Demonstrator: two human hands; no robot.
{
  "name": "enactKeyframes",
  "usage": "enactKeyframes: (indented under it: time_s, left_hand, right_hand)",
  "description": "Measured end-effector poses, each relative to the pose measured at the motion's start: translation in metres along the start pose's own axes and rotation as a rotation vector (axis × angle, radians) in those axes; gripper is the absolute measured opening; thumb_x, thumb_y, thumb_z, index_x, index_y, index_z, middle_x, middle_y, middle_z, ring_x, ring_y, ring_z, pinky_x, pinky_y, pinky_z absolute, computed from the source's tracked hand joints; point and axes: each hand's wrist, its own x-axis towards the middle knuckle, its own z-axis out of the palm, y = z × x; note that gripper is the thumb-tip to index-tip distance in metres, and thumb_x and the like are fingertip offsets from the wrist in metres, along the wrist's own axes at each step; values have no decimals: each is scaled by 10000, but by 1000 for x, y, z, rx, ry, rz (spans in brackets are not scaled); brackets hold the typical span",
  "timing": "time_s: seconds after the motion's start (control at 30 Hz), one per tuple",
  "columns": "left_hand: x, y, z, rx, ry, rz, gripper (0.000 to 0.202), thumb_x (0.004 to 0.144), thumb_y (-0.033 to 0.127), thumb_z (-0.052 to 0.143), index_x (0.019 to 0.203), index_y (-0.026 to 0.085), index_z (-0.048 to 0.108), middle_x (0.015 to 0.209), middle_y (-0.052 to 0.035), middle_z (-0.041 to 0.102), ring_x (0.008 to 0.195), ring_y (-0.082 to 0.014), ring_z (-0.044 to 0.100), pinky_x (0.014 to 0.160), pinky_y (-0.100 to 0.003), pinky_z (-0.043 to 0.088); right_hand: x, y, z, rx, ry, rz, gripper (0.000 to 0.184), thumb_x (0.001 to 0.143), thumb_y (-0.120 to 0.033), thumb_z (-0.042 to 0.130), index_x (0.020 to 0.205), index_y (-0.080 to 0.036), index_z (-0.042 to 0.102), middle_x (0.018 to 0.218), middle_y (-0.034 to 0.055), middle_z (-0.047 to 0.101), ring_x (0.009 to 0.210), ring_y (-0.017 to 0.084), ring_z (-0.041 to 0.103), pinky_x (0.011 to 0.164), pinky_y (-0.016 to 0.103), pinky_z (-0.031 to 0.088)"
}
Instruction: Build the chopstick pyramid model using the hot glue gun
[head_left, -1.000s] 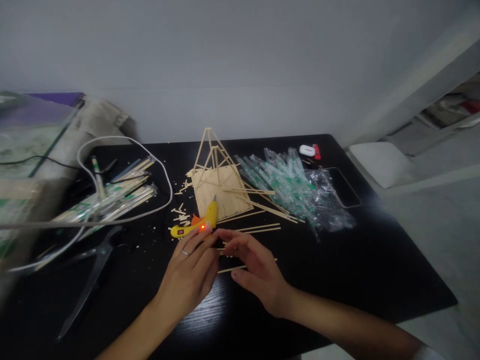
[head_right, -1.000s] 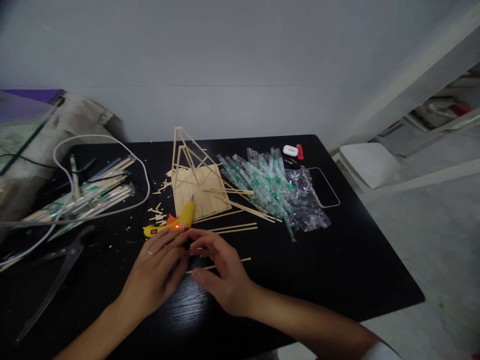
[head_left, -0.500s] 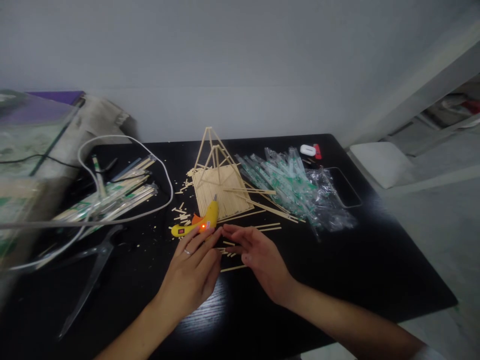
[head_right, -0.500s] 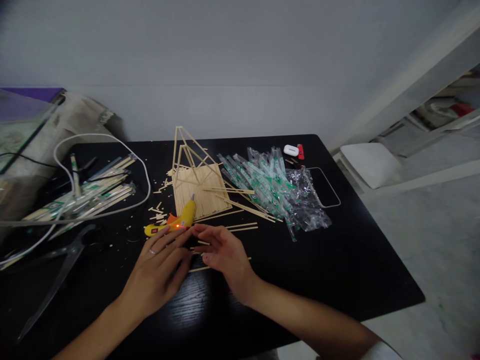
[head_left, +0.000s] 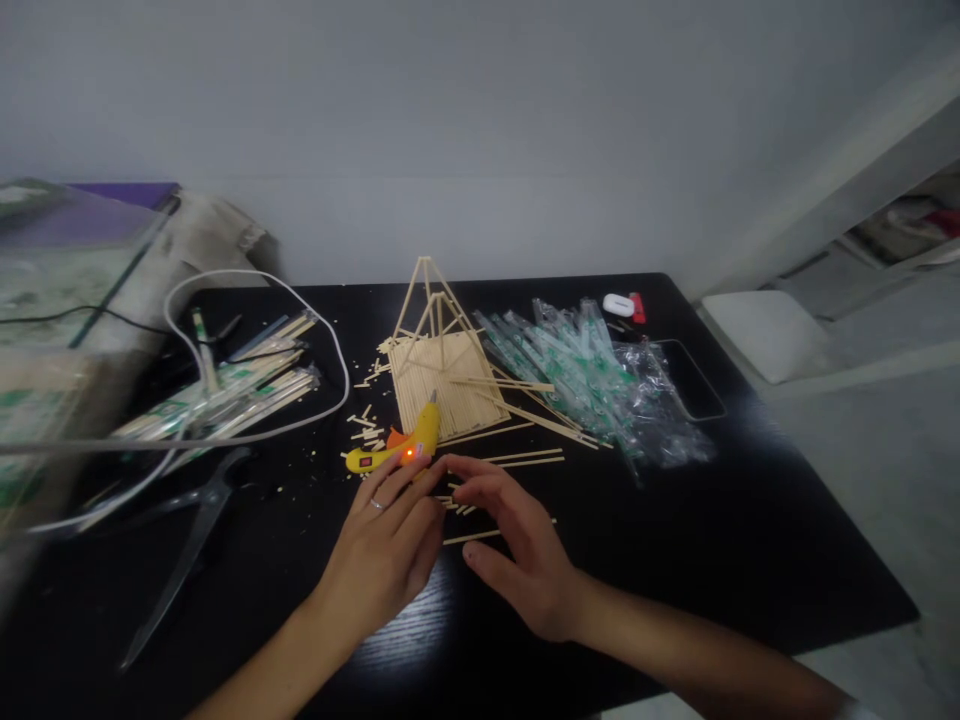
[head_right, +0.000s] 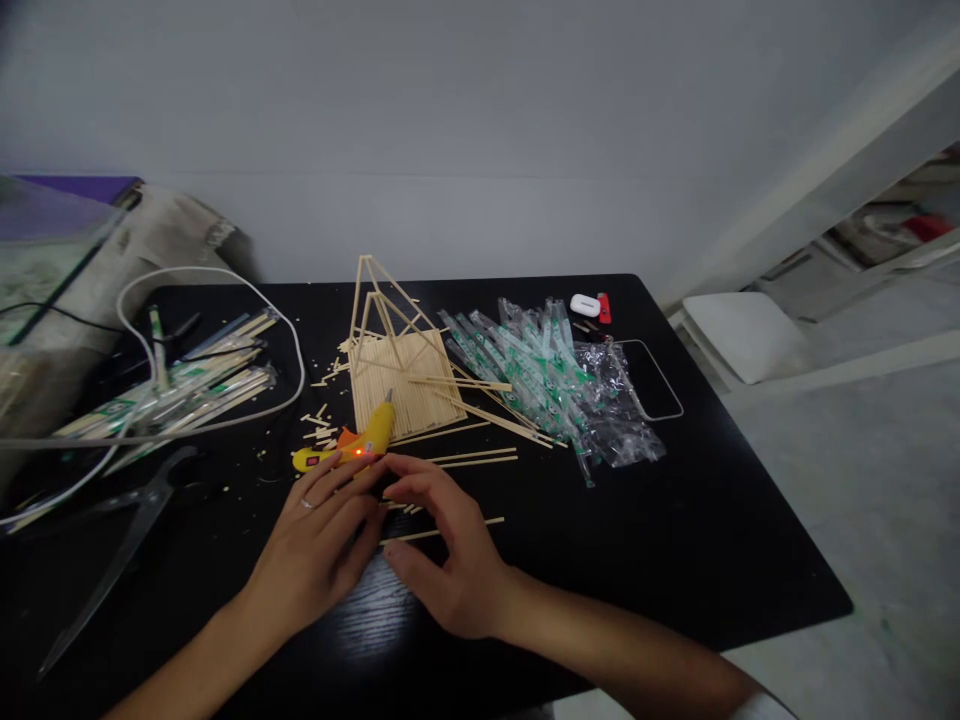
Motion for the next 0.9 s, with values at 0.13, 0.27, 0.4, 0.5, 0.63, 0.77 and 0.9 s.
enactKeyframes:
  time_s: [0.13, 0.27, 0.4, 0.5, 0.63, 0.77, 0.9]
  left_hand:
    - [1, 0, 0, 4, 0, 3, 122, 995, 94, 593, 1001, 169, 689, 1272, -109, 782, 1332, -291, 658, 1236, -540, 429]
    - [1, 0, 1, 7, 15, -1, 136, 1001, 98, 581, 1018, 178, 690, 1264, -102, 784, 1328, -286, 663, 1224, -544, 448]
    - [0, 0, 1, -1, 10, -4, 125, 993, 99, 595, 1012, 176, 691, 1266, -106, 782, 1331, -286, 662, 1225, -553, 451]
    - [0, 1, 0, 0, 10, -9, 125, 984, 89, 604, 1001, 179, 690, 1242, -101, 789, 1312, -289, 673, 1216, -557, 459]
    - [1, 1, 0, 2, 12, -11, 126, 981, 85, 608, 1002, 181, 687, 1239, -101, 791, 1306, -295, 677, 1211, -567, 464]
    - [1, 1, 0, -4, 11, -13, 116, 976, 80, 615, 980, 178, 677, 1240, -107, 790, 1324, -296, 662, 1223, -566, 449]
    - [0, 2, 1, -7, 0, -20, 115, 977, 82, 617, 983, 183, 672, 1257, -101, 784, 1324, -290, 658, 1230, -559, 439]
  right_hand:
    - [-1, 0, 0, -136, -54, -51, 483, 930, -137, 705, 1371, -305, 602, 1622, 98, 515, 1526, 269, 484, 1242, 472, 423]
    - [-2, 1, 0, -168, -65, -64, 509, 916, -126, 709, 1382, -294, 590, 1633, 104, 503, 1529, 268, 481, 1238, 463, 435]
    - [-2, -1, 1, -120, -49, -40, 451, 931, -140, 702, 1349, -278, 606, 1618, 115, 517, 1519, 270, 493, 1221, 466, 459]
    - [-2, -3, 2, -34, -31, 23, 369, 961, -176, 696, 1312, -271, 632, 1608, 120, 529, 1515, 273, 496, 1230, 485, 444]
    - [1, -2, 1, 111, -4, 94, 336, 973, -243, 732, 1296, -281, 648, 1582, 106, 555, 1490, 262, 516, 1231, 486, 431]
    - [4, 3, -2, 240, 7, 150, 348, 943, -323, 791, 1263, -268, 665, 1541, 110, 592, 1436, 279, 564, 1188, 493, 464]
    - [5, 5, -1, 319, 34, 184, 358, 908, -330, 833, 1229, -273, 684, 1558, 99, 588, 1452, 276, 552, 1210, 495, 440]
